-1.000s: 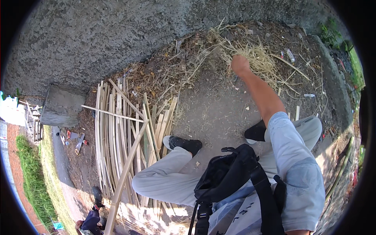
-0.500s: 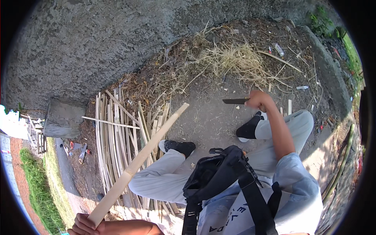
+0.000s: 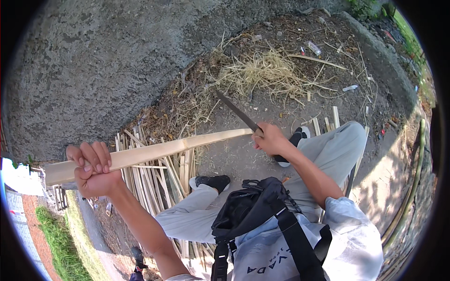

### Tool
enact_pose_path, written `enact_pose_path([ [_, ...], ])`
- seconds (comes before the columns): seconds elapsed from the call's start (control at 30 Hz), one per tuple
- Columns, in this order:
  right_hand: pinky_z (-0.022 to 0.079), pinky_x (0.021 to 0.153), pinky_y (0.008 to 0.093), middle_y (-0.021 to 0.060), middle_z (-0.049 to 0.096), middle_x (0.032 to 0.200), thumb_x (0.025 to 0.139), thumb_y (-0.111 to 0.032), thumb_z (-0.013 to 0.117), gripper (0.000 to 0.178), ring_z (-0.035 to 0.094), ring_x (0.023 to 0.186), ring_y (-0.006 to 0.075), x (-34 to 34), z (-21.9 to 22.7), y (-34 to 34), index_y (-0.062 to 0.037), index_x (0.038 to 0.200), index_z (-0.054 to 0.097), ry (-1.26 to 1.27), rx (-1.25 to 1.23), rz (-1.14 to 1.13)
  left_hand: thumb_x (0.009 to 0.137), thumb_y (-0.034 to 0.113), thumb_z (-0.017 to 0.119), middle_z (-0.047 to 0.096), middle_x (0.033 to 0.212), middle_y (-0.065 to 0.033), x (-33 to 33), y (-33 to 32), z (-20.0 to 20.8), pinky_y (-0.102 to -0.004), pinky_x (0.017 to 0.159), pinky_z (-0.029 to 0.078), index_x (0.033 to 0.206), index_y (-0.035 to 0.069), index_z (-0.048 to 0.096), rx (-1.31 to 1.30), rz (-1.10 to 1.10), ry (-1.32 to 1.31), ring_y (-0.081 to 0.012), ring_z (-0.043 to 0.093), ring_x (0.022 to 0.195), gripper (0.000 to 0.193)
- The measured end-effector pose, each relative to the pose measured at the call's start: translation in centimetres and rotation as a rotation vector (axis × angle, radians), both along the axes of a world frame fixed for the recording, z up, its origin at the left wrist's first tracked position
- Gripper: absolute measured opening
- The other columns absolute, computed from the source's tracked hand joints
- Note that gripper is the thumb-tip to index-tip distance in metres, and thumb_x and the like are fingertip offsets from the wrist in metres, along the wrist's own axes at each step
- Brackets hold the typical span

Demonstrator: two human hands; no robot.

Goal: The person shaves and carves a bamboo strip using a machete, turning the strip to scrape and peel along its surface and edges.

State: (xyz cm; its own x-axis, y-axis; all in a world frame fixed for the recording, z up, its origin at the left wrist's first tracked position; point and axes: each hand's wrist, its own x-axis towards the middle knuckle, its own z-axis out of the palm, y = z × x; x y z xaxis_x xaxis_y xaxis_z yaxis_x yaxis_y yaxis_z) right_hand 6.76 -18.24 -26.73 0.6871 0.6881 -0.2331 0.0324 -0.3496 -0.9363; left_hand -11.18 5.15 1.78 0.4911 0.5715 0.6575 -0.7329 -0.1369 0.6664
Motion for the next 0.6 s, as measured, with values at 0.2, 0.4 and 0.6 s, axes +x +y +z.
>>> enact_pose_path([
  [0.2, 0.045, 0.040, 0.0324, 0.0061, 0.059, 0.059, 0.085, -0.010, 0.056, 0.013, 0.058, 0.046, 0.0148, -1.9, 2.8, 1.4, 0.0020, 0.089, 0.057, 0.172, 0.036, 0.096, 0.059, 0.003, 0.044, 0.031, 0.047, -0.0024, 3.3, -0.3, 0.2, -0.0231, 0.033, 0.021, 0.068, 0.010, 0.034, -0.025, 0.136, 0.076, -0.0100, 0.025, 0.035, 0.015],
  [0.4, 0.042, 0.038, 0.0306, 0.0049, 0.052, 0.053, 0.093, -0.032, 0.047, 0.035, 0.049, 0.038, 0.0133, -2.8, 3.7, 4.1, 0.0001, 0.083, 0.058, 0.298, -0.010, 0.029, 0.065, 0.002, 0.041, 0.029, 0.049, -0.0009, 5.1, -0.9, 0.5, -0.0222, 0.035, 0.020, 0.068, 0.011, 0.032, -0.024, 0.356, 0.121, -0.0096, 0.023, 0.037, 0.013],
  [0.6, 0.041, 0.048, 0.0462, 0.0192, 0.051, 0.052, 0.095, -0.029, 0.042, 0.042, 0.051, 0.044, 0.0368, -5.6, 7.8, 7.2, 0.0050, 0.074, 0.056, -0.135, 0.194, 0.121, 0.073, 0.001, 0.038, 0.027, 0.051, -0.0007, 7.9, -1.5, 0.6, -0.0244, 0.040, 0.018, 0.062, 0.010, 0.029, -0.045, 0.700, 0.196, -0.0098, 0.026, 0.041, 0.016],
])
